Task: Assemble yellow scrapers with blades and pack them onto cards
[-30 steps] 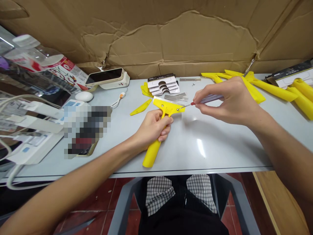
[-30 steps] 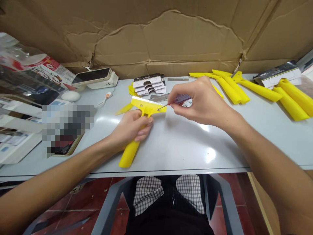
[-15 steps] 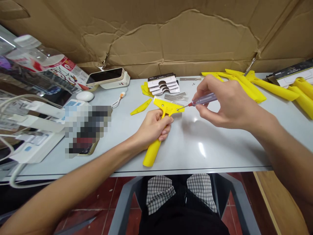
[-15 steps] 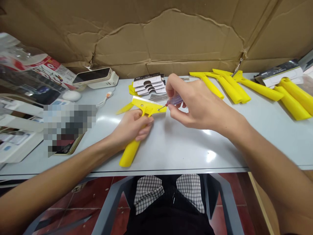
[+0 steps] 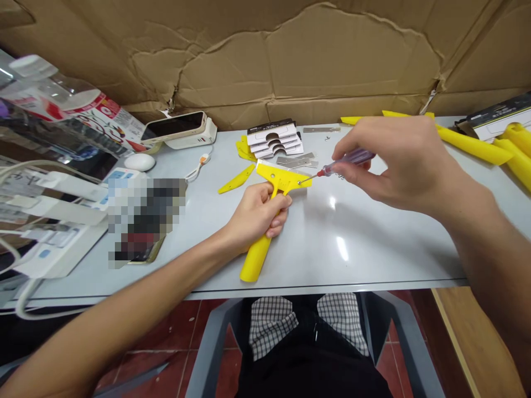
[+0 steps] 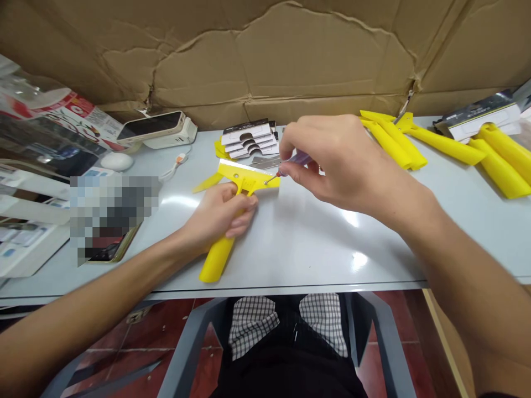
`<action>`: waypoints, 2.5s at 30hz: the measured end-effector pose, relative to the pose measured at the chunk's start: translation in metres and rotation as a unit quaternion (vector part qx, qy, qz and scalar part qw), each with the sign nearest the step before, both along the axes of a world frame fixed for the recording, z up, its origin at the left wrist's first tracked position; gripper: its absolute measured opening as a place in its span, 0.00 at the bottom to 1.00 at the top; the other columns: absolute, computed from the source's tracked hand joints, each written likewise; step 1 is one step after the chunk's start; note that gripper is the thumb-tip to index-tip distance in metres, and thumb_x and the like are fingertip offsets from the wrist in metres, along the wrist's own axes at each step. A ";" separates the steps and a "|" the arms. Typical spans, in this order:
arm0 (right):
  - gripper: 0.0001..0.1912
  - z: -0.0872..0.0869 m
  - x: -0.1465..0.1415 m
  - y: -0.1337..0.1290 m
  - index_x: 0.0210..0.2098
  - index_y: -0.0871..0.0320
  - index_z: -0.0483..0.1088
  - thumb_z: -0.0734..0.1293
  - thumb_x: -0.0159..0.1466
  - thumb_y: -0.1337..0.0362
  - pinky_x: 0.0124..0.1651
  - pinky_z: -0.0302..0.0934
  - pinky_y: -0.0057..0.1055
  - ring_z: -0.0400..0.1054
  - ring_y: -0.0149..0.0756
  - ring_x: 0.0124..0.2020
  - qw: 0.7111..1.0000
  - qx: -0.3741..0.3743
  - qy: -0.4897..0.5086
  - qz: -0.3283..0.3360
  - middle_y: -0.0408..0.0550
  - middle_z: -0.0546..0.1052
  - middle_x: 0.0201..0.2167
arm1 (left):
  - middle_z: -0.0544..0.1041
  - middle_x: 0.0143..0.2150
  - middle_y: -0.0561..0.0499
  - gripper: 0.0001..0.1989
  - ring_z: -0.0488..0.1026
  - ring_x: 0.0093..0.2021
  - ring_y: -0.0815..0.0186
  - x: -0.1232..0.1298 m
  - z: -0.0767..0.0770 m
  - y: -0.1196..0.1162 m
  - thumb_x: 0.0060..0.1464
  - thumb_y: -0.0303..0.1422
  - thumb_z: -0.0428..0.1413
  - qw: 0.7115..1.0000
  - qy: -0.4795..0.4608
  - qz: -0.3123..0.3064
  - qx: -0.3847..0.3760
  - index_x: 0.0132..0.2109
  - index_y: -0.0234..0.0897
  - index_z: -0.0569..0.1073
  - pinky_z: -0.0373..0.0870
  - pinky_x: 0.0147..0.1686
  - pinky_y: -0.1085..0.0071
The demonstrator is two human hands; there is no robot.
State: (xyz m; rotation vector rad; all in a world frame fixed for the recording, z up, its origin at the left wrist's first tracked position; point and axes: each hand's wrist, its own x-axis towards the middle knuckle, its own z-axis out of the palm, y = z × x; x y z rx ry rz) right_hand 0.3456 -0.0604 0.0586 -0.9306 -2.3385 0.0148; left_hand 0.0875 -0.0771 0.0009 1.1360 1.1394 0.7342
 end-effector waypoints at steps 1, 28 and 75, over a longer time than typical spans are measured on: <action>0.05 -0.002 0.000 0.000 0.38 0.51 0.73 0.67 0.73 0.62 0.39 0.64 0.40 0.75 0.42 0.34 1.000 -0.002 -0.010 0.000 0.46 0.81 0.33 | 0.61 0.16 0.60 0.16 0.55 0.13 0.77 0.000 0.000 0.000 0.60 0.27 0.59 1.000 0.000 0.000 0.001 0.28 0.41 0.62 0.52 0.13 0.79; 0.08 -0.003 0.004 -0.002 0.49 0.50 0.71 0.69 0.70 0.61 0.35 0.62 0.38 0.72 0.42 0.31 0.997 -0.061 -0.003 -0.051 0.43 0.77 0.30 | 0.61 0.16 0.61 0.14 0.54 0.13 0.77 -0.001 -0.001 0.001 0.56 0.28 0.61 1.000 0.013 0.006 -0.002 0.29 0.42 0.62 0.51 0.13 0.78; 0.14 -0.003 0.005 -0.007 0.50 0.53 0.67 0.69 0.64 0.65 0.32 0.54 0.39 0.65 0.40 0.27 0.997 -0.048 -0.057 -0.018 0.43 0.74 0.29 | 0.61 0.15 0.62 0.12 0.54 0.13 0.77 0.002 0.003 0.000 0.55 0.26 0.61 1.000 0.020 0.014 -0.007 0.30 0.41 0.64 0.52 0.13 0.78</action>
